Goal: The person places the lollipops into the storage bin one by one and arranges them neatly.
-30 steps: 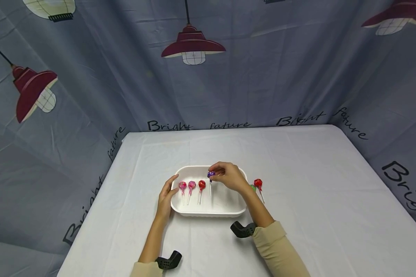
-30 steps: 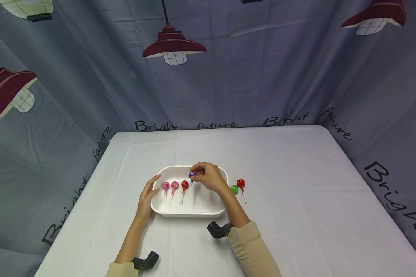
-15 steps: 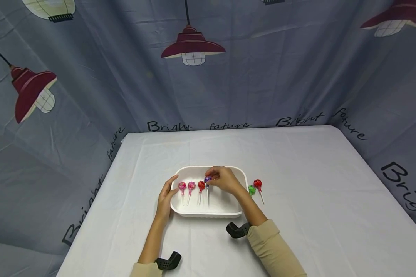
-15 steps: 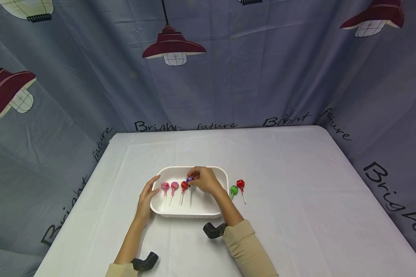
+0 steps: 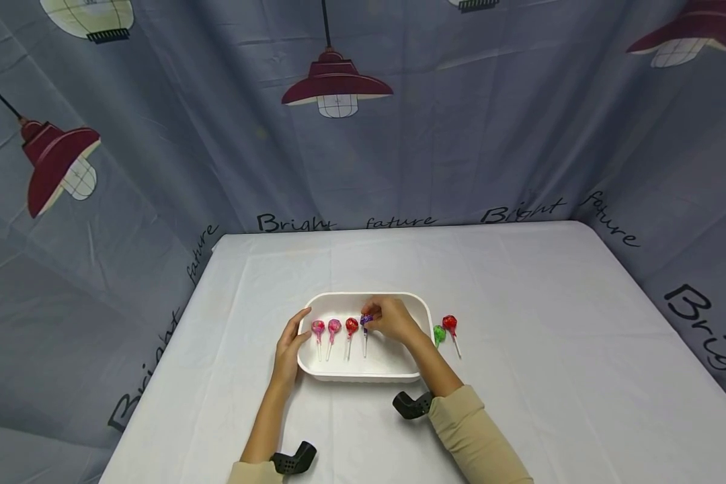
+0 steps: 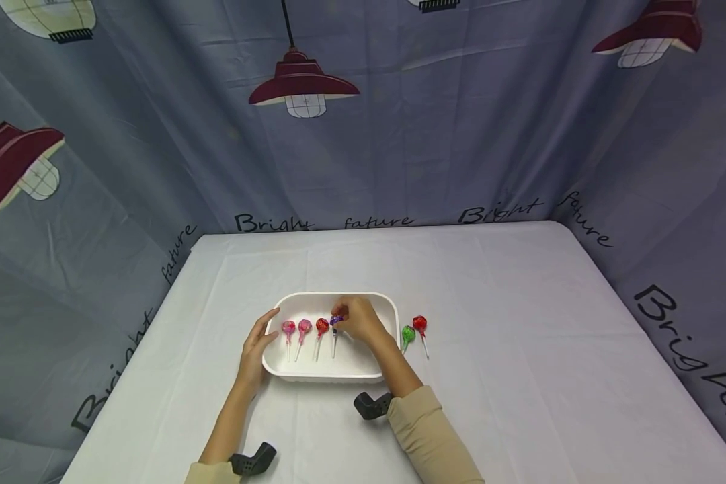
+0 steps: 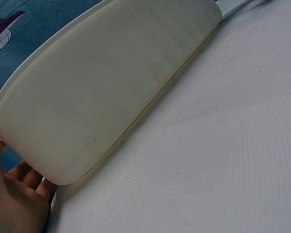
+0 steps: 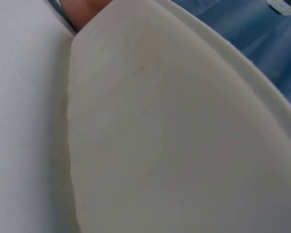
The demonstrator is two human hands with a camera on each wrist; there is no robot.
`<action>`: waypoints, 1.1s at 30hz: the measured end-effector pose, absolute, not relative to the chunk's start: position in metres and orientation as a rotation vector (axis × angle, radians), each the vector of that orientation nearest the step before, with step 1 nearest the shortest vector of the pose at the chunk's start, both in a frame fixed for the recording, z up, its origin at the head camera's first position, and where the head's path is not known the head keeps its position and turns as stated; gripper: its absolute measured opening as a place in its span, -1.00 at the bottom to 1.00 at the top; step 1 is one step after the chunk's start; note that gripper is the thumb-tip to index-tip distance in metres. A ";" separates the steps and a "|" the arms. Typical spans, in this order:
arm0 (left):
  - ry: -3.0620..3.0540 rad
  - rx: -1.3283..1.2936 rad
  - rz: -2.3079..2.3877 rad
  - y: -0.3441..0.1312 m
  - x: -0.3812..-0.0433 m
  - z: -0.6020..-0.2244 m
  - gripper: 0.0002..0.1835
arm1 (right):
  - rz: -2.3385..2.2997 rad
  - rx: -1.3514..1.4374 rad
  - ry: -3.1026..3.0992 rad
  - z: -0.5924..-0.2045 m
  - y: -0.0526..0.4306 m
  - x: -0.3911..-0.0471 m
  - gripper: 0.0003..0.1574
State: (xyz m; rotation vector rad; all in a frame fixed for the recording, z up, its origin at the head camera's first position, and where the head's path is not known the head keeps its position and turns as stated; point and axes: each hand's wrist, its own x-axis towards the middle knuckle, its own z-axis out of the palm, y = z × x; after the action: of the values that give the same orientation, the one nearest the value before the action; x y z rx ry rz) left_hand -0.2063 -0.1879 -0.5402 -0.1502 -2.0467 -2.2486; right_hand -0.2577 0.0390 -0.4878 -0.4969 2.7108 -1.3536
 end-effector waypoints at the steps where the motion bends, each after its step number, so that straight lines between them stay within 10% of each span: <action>1: -2.050 -0.148 -2.245 -0.188 -0.206 -0.540 -0.54 | -1.348 -0.500 2.716 -0.488 0.039 -0.258 -0.72; 33: -2.074 -0.161 -2.245 -0.188 -0.205 -0.540 -0.54 | -1.314 -0.598 2.680 -0.494 0.043 -0.256 -0.77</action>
State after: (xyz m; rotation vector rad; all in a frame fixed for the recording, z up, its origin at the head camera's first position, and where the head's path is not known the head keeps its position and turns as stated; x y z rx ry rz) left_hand -0.2047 -0.1883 -0.5403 -0.1607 -2.0743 -2.2452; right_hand -0.2561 0.0431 -0.4942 -0.5984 2.6805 -1.3138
